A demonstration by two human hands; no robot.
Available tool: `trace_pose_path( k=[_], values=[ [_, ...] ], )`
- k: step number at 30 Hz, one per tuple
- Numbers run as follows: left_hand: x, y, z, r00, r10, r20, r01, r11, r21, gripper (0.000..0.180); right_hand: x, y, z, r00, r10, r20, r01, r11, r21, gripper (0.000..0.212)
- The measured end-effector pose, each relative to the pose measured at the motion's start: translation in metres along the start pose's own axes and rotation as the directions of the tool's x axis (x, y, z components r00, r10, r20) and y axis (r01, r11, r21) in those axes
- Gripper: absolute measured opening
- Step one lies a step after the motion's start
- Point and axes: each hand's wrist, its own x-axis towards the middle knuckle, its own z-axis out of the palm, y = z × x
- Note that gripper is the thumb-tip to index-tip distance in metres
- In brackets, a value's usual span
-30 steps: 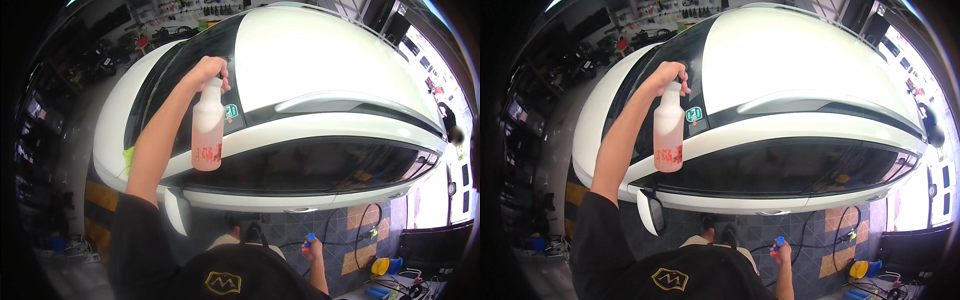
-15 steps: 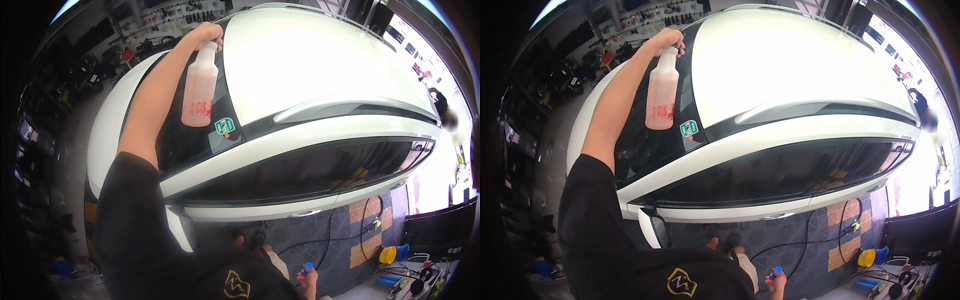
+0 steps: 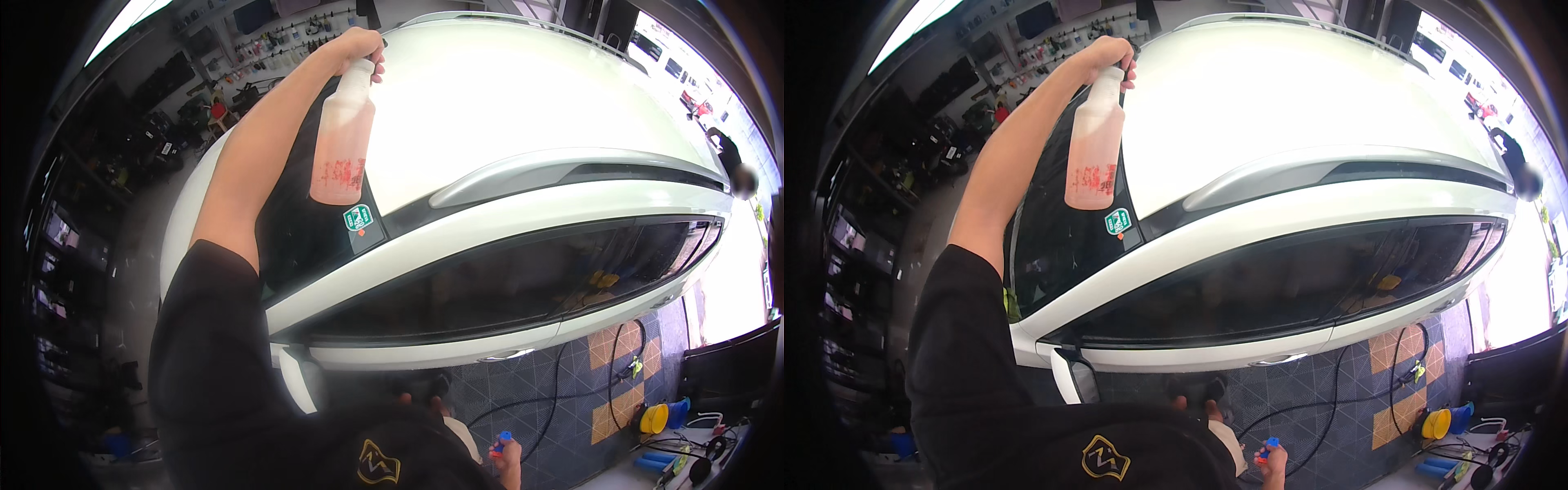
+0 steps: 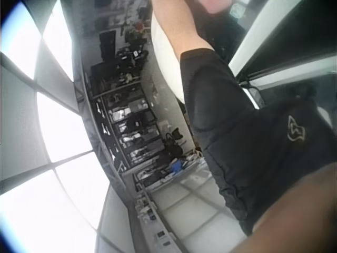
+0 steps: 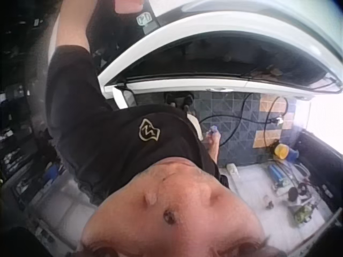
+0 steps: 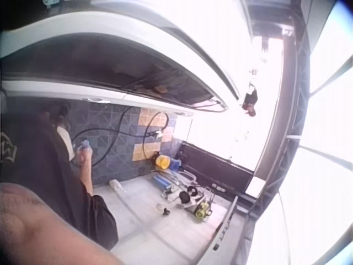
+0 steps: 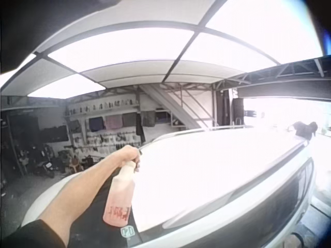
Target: The person applies a protective film to the roof of a white car. They spray a liquid solution onto the surface and use a squeegee to smooth the film, removing bubbles and ensuring adhesion. The person works methodically across the roof, adjusting the film edges and reapplying solution as needed.
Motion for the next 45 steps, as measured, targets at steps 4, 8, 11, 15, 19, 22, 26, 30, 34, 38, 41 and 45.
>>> trace_pose_path(
  k=[4, 8, 11, 15, 19, 22, 26, 30, 34, 38, 41, 45],
  values=[
    [-0.005, 0.016, 0.029, 0.997, 0.006, 0.071, -0.016, 0.990, 0.140, 0.021, 0.001, -0.041, -0.004, 0.992, -0.124, 0.003, 0.124, 0.990, 0.072, 0.018],
    [0.033, 0.001, 0.004, 0.995, 0.006, -0.095, -0.003, 1.000, 0.028, 0.024, 0.004, -0.055, -0.017, 0.994, -0.106, 0.010, 0.105, 0.994, 0.023, 0.017],
    [0.030, -0.004, 0.008, 0.982, -0.081, -0.171, 0.104, 0.986, 0.131, 0.024, 0.007, -0.058, -0.036, 0.993, -0.114, -0.017, 0.115, 0.993, 0.034, 0.016],
    [-0.003, -0.013, 0.020, 0.998, -0.061, -0.024, 0.063, 0.991, 0.115, 0.020, 0.008, -0.047, -0.056, 0.997, -0.051, -0.061, 0.058, 0.992, 0.115, 0.015],
    [-0.056, -0.018, 0.027, 0.996, -0.084, -0.018, 0.085, 0.988, 0.127, 0.016, 0.030, -0.051, -0.068, 0.999, 0.045, -0.023, -0.043, 0.996, 0.083, 0.018],
    [-0.111, -0.019, 0.019, 0.991, -0.116, 0.062, 0.096, 0.960, 0.264, 0.019, 0.037, -0.072, -0.071, 1.000, -0.012, -0.028, 0.013, 0.999, 0.044, 0.016],
    [-0.160, -0.034, 0.016, 0.998, -0.041, 0.043, 0.034, 0.988, 0.153, 0.022, 0.039, -0.108, -0.054, 0.998, -0.055, -0.026, 0.055, 0.998, -0.011, 0.015],
    [-0.185, -0.055, 0.019, 0.991, -0.132, 0.017, 0.130, 0.989, 0.070, 0.018, 0.047, -0.143, -0.034, 0.996, -0.089, 0.030, 0.091, 0.992, -0.088, 0.016],
    [-0.196, -0.020, 0.063, 0.989, 0.017, 0.150, -0.039, 0.989, 0.142, 0.023, 0.048, -0.162, -0.017, 0.988, -0.122, 0.091, 0.132, 0.984, -0.118, 0.017],
    [-0.163, -0.013, 0.095, 0.992, -0.036, 0.118, 0.030, 0.998, 0.046, 0.024, 0.054, -0.157, -0.013, 0.982, -0.127, 0.136, 0.142, 0.984, -0.107, 0.018],
    [-0.127, 0.024, 0.127, 0.977, 0.007, 0.215, -0.035, 0.991, 0.129, 0.037, 0.052, -0.141, -0.026, 0.987, -0.120, 0.105, 0.123, 0.992, -0.023, 0.018],
    [-0.061, 0.113, 0.174, 0.876, 0.425, 0.228, -0.443, 0.896, 0.033, 0.016, 0.040, -0.106, -0.052, 0.997, -0.075, -0.005, 0.075, 0.991, 0.107, 0.017]
  ],
)
